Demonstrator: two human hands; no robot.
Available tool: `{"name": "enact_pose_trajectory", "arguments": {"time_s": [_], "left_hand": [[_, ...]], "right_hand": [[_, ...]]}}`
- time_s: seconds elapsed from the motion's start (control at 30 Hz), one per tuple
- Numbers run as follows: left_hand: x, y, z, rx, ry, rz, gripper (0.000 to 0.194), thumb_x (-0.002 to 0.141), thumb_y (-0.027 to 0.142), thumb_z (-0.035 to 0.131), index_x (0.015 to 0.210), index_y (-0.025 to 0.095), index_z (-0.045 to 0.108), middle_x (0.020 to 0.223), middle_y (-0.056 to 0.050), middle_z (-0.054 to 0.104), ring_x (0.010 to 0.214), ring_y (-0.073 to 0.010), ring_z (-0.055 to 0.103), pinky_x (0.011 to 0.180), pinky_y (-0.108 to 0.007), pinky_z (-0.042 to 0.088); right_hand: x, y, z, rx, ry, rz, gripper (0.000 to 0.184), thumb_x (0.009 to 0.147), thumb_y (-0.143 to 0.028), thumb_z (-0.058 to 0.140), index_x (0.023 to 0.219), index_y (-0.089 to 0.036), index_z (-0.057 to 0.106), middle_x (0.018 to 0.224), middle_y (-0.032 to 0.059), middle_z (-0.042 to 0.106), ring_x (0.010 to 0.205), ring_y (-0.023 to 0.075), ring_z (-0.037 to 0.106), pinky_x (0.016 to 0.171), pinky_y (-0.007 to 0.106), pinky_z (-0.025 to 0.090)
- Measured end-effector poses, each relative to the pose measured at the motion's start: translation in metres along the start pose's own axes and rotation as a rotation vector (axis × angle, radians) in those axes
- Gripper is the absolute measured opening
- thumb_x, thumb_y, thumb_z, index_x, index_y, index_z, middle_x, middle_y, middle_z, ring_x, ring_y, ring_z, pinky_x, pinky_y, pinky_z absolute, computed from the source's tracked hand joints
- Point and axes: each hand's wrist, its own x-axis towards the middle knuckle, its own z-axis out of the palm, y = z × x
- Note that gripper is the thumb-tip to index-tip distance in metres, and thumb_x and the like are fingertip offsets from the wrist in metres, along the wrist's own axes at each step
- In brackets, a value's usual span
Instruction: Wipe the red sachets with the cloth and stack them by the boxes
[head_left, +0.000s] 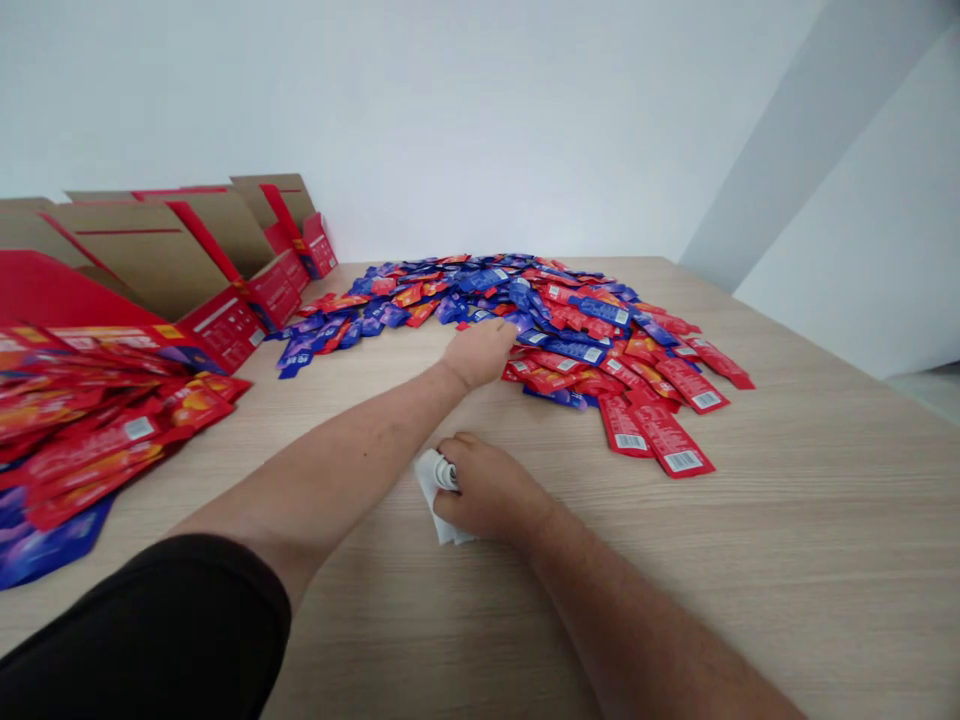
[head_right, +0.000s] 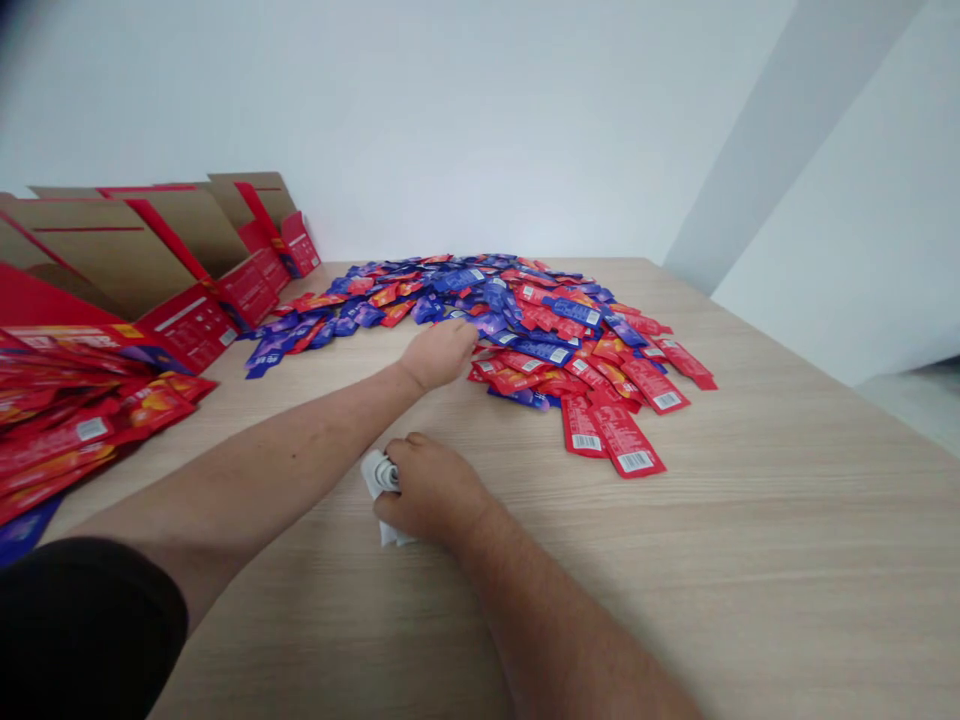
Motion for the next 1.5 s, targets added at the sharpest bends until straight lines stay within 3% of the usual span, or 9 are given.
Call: {"name": "enact_pose_trajectory", "arguments": {"time_s": [0.17,0.37,0.57,0.73,0.93,1.07,1.23,1.37,1.5], "left_hand": [[-0.083,-0.023,-0.042,-0.254,0.246,-0.366,0.006,0.086,0.017,0.054,0.081,0.020,0.052,0.083,-0.008,0.065,0.090,-0.0246,0.066,0.088,-0.040,0.053],[-0.202,-0.010,-0.041,-0.828,0.296,-0.677,0.004,0.079,0.024,0.050,0.081,0.022,0.048,0.069,-0.002,0.065,0.060,-0.0174,0.064,0.055,-0.029,0.054],[-0.235,0.024,-0.034,-1.480,0.251,-0.685,0.015,0.069,0.020,0.063,0.081,0.019,0.054,0.064,0.003,0.060,0.055,-0.0124,0.058,0.052,-0.023,0.051],[-0.240,0.005,-0.047,-1.029,0.314,-0.485,0.005,0.084,0.020,0.055,0.085,0.022,0.050,0.078,-0.001,0.066,0.073,-0.0179,0.067,0.072,-0.036,0.058],[-0.249,0.005,-0.061,-0.031,-0.063,0.223,0.024,0.099,0.017,0.046,0.108,0.023,0.068,0.124,-0.009,0.066,0.114,-0.0229,0.062,0.095,-0.037,0.052],[-0.247,0.009,-0.055,0.224,-0.123,0.300,0.022,0.102,0.023,0.049,0.103,0.024,0.071,0.104,-0.006,0.067,0.100,-0.0215,0.061,0.084,-0.032,0.051],[-0.249,0.002,-0.053,0.186,-0.031,0.362,0.023,0.102,0.017,0.044,0.106,0.018,0.067,0.106,-0.009,0.067,0.101,-0.0229,0.058,0.090,-0.036,0.052],[-0.253,-0.006,-0.067,0.155,0.063,0.337,0.020,0.100,0.013,0.044,0.103,0.017,0.063,0.105,-0.010,0.067,0.100,-0.0223,0.058,0.091,-0.035,0.052],[-0.265,-0.019,-0.093,0.129,0.183,0.166,0.019,0.095,0.007,0.044,0.099,0.019,0.058,0.100,-0.010,0.065,0.098,-0.0210,0.059,0.088,-0.034,0.053]], "right_hand": [[-0.003,-0.008,-0.001,0.050,0.070,-0.036,0.015,0.075,-0.021,0.061,0.090,-0.021,0.059,0.097,0.0069,0.064,0.093,0.0220,0.060,0.087,0.033,0.049],[-0.018,-0.039,-0.003,0.128,0.564,-0.068,0.022,0.083,-0.021,0.059,0.105,-0.022,0.059,0.106,0.0111,0.062,0.102,0.0277,0.058,0.093,0.040,0.049],[-0.012,-0.030,0.010,0.114,0.390,0.014,0.022,0.082,-0.028,0.060,0.102,-0.021,0.061,0.107,0.0124,0.064,0.107,0.0287,0.059,0.099,0.041,0.048],[0.002,0.016,-0.007,0.175,0.521,0.338,0.031,0.083,-0.033,0.055,0.107,-0.017,0.064,0.105,0.0125,0.070,0.102,0.0284,0.063,0.096,0.044,0.049],[-0.009,0.011,-0.032,0.518,0.481,0.245,0.035,0.083,-0.040,0.054,0.110,-0.020,0.065,0.099,0.0055,0.072,0.087,0.0239,0.066,0.078,0.038,0.053],[-0.017,-0.025,-0.025,0.275,0.082,0.083,0.018,0.079,-0.024,0.054,0.094,-0.021,0.063,0.089,0.0029,0.070,0.080,0.0199,0.062,0.076,0.033,0.048],[-0.015,-0.022,-0.019,-0.195,-0.088,0.164,0.013,0.082,-0.025,0.056,0.093,-0.021,0.061,0.095,0.0089,0.071,0.082,0.0220,0.063,0.071,0.032,0.042],[-0.010,0.009,-0.036,-0.443,-0.017,0.432,0.019,0.087,-0.030,0.053,0.100,-0.019,0.062,0.106,0.0173,0.070,0.088,0.0263,0.066,0.069,0.034,0.041],[-0.007,0.024,-0.046,-0.401,0.125,0.439,0.021,0.088,-0.032,0.052,0.102,-0.019,0.060,0.105,0.0170,0.070,0.091,0.0279,0.066,0.074,0.036,0.043]]}}
